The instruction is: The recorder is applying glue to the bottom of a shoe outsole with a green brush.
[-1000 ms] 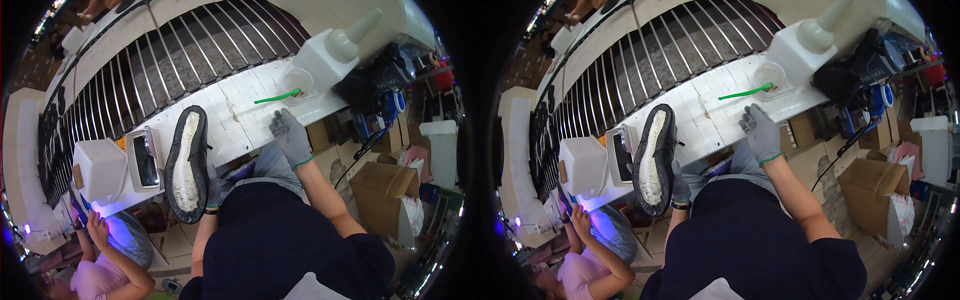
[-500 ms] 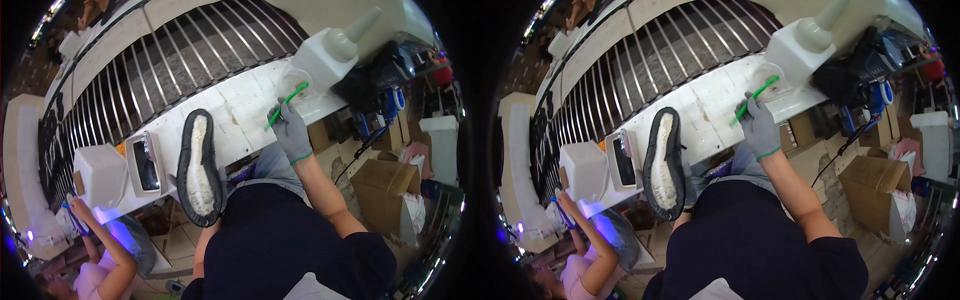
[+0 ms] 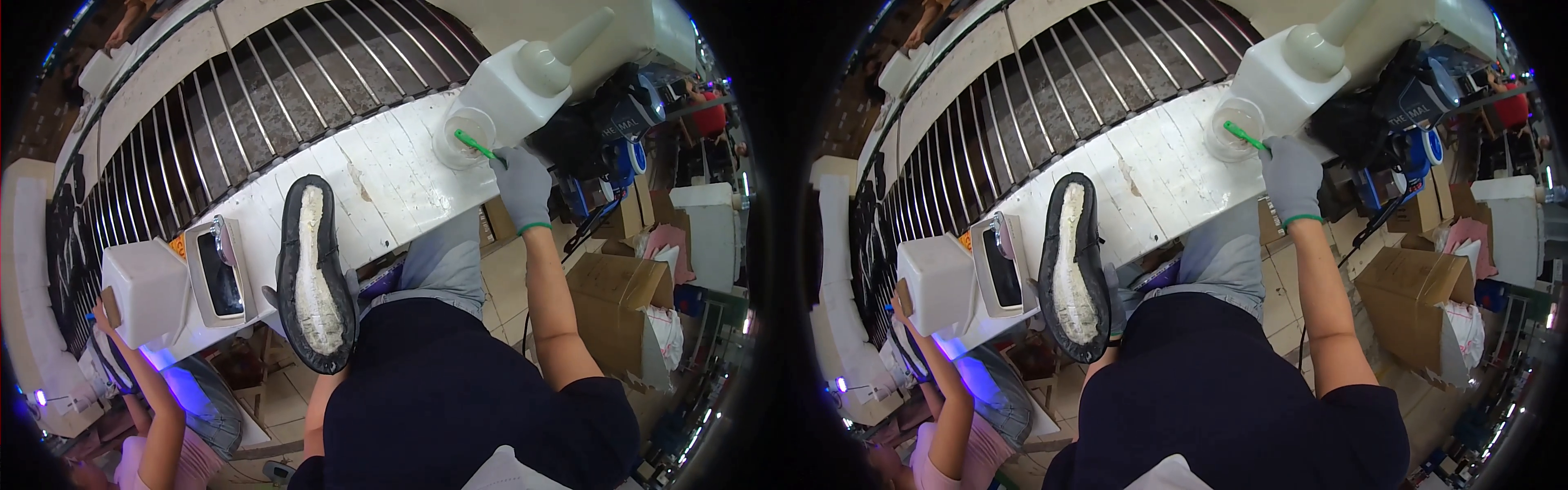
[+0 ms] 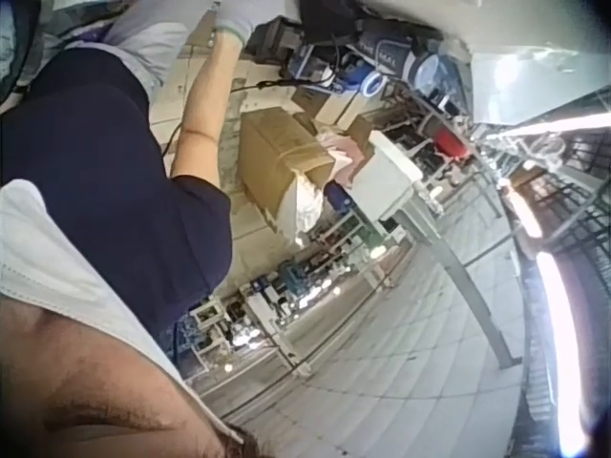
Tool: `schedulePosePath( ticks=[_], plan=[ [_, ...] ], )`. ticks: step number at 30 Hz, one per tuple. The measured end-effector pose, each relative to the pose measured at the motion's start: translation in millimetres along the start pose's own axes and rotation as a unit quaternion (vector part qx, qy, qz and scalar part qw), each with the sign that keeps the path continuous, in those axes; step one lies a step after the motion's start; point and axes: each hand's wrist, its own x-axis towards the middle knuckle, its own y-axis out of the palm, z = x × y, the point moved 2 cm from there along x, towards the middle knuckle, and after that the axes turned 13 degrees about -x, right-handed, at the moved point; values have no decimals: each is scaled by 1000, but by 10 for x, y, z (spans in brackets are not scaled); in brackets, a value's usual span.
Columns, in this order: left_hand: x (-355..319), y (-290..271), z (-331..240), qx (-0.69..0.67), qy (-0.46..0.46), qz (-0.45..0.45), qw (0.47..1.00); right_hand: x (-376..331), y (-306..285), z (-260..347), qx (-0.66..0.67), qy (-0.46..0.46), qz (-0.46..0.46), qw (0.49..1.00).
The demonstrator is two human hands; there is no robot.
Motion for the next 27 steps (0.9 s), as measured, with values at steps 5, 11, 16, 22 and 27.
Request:
schedulePosePath(
  ticks=[5,11,16,22,27],
  plan=[
    [30,22,-4,-4,17,-5,1000,24,8,-53,95,-47,2,994],
    [12,115,19,-12,55,-4,998,-134,-46,9,577,87,203,786],
    [65,246,59,-29,136,3,990,-289,-393,553,526,-58,288,798],
    [135,348,69,-27,178,7,984,-818,-621,938,512,-235,278,778],
    [175,359,16,-15,183,-1,983,-874,-569,1050,448,-262,264,813]
  ],
)
